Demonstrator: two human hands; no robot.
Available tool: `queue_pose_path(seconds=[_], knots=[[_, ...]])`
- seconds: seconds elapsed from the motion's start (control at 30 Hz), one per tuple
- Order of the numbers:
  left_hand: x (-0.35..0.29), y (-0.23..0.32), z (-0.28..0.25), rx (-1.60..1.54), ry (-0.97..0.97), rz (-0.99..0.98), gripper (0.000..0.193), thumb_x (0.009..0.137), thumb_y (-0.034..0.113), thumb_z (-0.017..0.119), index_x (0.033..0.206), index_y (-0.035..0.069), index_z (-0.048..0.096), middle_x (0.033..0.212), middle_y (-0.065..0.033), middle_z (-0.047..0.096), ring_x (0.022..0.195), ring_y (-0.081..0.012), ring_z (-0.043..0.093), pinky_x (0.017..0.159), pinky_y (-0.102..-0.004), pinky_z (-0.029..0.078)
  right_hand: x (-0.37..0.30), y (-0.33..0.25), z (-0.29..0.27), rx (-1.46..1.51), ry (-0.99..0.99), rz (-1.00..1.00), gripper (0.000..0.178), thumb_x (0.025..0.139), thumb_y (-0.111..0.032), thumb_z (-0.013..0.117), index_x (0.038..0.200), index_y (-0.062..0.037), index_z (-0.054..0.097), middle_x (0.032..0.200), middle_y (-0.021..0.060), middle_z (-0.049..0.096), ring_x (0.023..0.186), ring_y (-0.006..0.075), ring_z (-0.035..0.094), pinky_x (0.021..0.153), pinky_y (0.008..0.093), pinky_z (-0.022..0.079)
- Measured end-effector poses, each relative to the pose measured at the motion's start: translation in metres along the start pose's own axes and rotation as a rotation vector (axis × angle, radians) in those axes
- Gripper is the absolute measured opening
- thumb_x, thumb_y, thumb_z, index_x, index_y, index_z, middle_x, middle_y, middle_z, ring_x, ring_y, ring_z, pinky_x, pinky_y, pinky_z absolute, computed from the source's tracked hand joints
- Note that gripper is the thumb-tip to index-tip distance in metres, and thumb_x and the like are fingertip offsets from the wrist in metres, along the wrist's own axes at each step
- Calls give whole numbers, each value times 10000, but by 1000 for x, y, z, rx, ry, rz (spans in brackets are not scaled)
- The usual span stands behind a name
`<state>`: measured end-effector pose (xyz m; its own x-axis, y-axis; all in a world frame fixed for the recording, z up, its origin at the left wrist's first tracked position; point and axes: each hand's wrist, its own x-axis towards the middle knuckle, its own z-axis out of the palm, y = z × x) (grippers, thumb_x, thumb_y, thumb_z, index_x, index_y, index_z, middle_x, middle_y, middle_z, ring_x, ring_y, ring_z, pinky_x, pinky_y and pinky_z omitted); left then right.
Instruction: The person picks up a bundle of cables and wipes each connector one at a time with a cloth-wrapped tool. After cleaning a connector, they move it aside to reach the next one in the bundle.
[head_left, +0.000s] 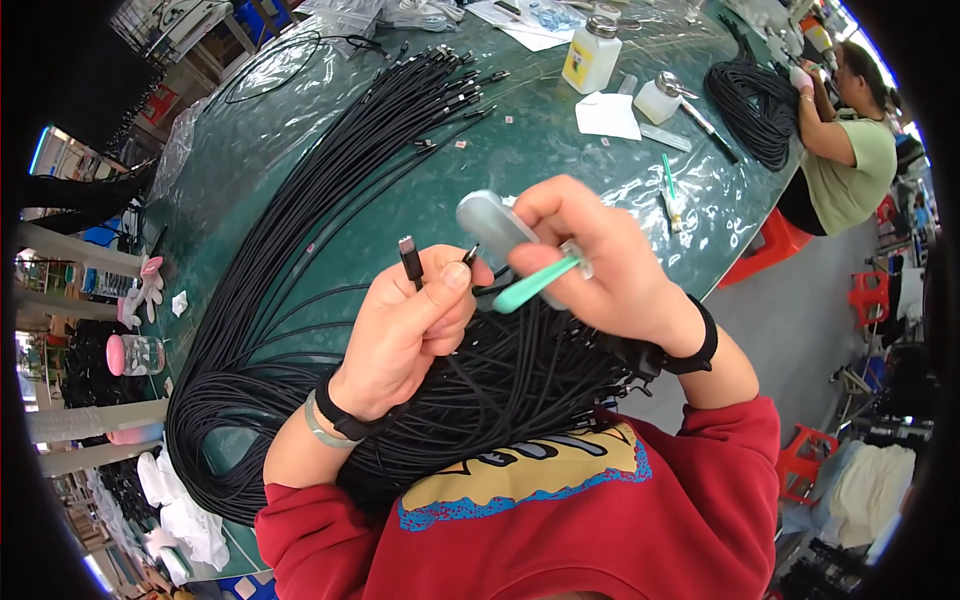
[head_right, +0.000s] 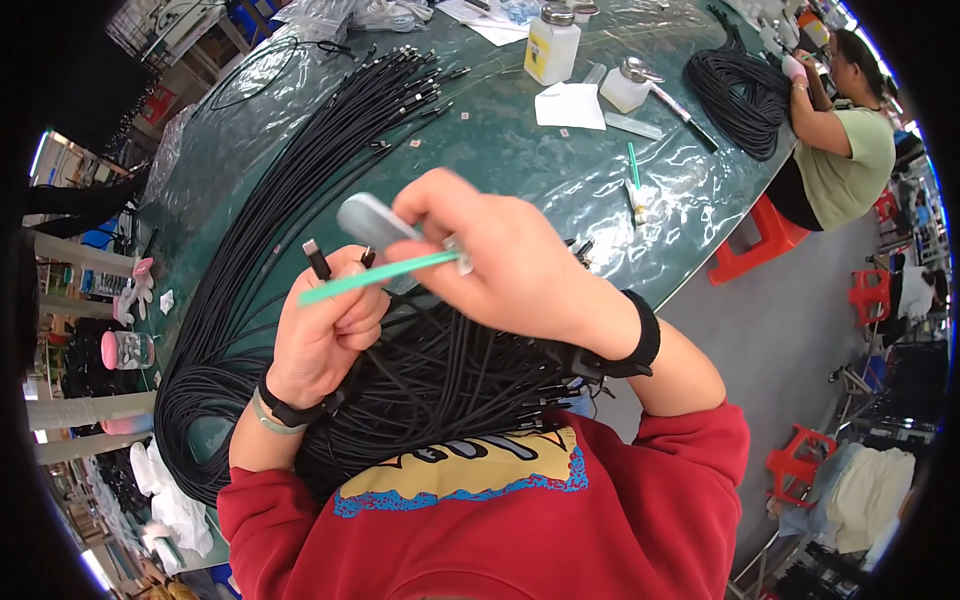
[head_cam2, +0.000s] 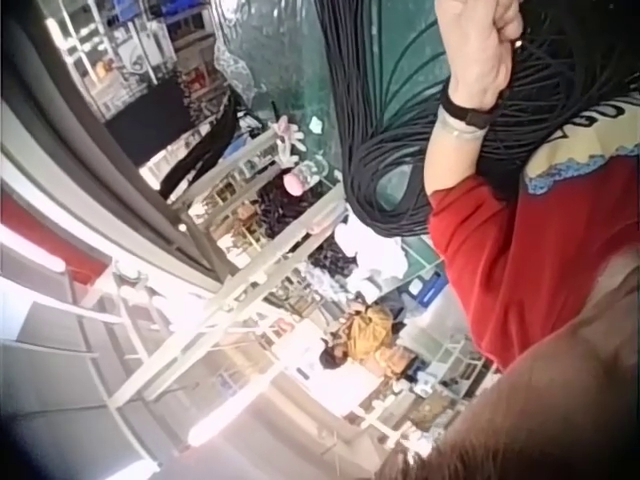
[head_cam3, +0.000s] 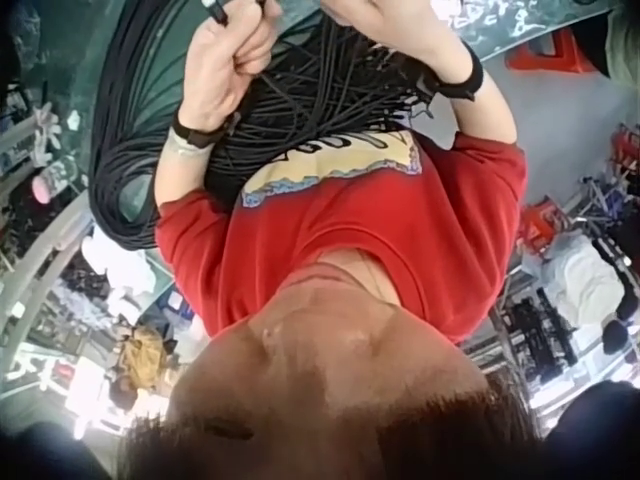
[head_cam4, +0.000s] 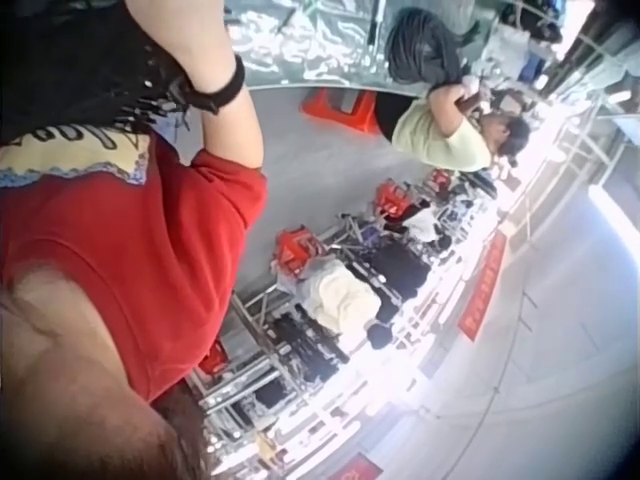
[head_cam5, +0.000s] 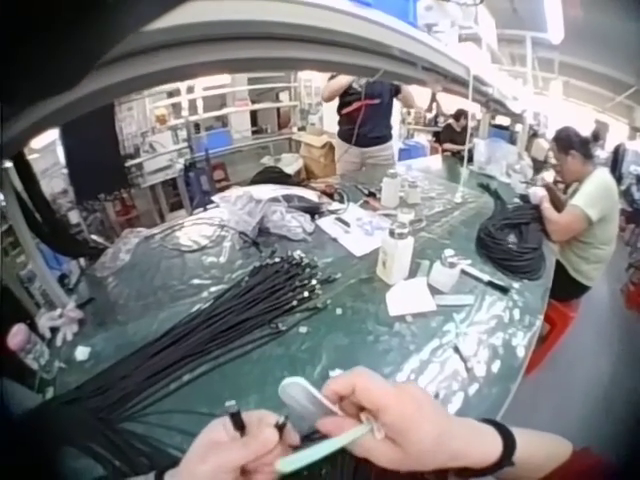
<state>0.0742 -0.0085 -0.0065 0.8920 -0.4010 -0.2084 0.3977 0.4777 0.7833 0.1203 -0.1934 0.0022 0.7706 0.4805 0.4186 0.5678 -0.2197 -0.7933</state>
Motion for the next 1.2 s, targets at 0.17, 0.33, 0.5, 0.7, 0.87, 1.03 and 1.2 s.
queue_pose_path(seconds=[0.17,0.33,0.5,0.7,0.87,1.03,1.2], knots=[[-2,-8,1,209,2,6,180,881,185,449,892,17,512,581,61,347,481,-21,272,420,-163,213,18,-12,11,-155,-120,104,163,788,-107,571,884,-15,477,619,57,544,521,130,513,485,226,375],[3,-12,1,257,22,31,215,886,201,433,944,8,507,660,38,380,536,-37,314,460,-180,262,21,-6,6,-127,66,132,143,814,-126,552,864,-10,486,629,12,530,559,59,460,507,204,355],[12,-15,-5,70,168,173,241,891,227,411,950,5,485,754,11,386,606,-67,341,504,-220,301,12,-11,-3,18,82,209,144,823,-139,547,862,-14,488,638,-16,514,588,39,419,535,187,346],[7,-16,-1,-298,74,169,205,889,180,425,940,0,509,742,8,412,603,-61,370,503,-198,317,4,-9,-7,98,70,257,160,812,-143,550,836,1,483,654,43,531,577,86,458,529,219,376],[-3,-10,-9,17,-4,171,151,875,117,447,937,-2,514,768,12,420,615,-45,367,523,-187,315,-3,-7,-6,124,-22,205,141,835,-140,534,875,-14,487,754,-4,508,661,33,420,571,184,349],[-6,-12,6,395,103,300,146,862,80,469,952,-22,523,795,12,426,629,-29,371,543,-163,317,-12,-9,6,250,-33,193,138,822,-104,546,894,-7,478,772,5,513,662,36,440,571,188,356],[-6,-13,-1,480,22,266,151,853,52,477,962,-38,532,831,0,449,669,-20,413,562,-144,338,-16,-12,9,150,-34,134,139,812,-71,550,903,-2,472,740,10,518,638,40,449,563,186,356]])
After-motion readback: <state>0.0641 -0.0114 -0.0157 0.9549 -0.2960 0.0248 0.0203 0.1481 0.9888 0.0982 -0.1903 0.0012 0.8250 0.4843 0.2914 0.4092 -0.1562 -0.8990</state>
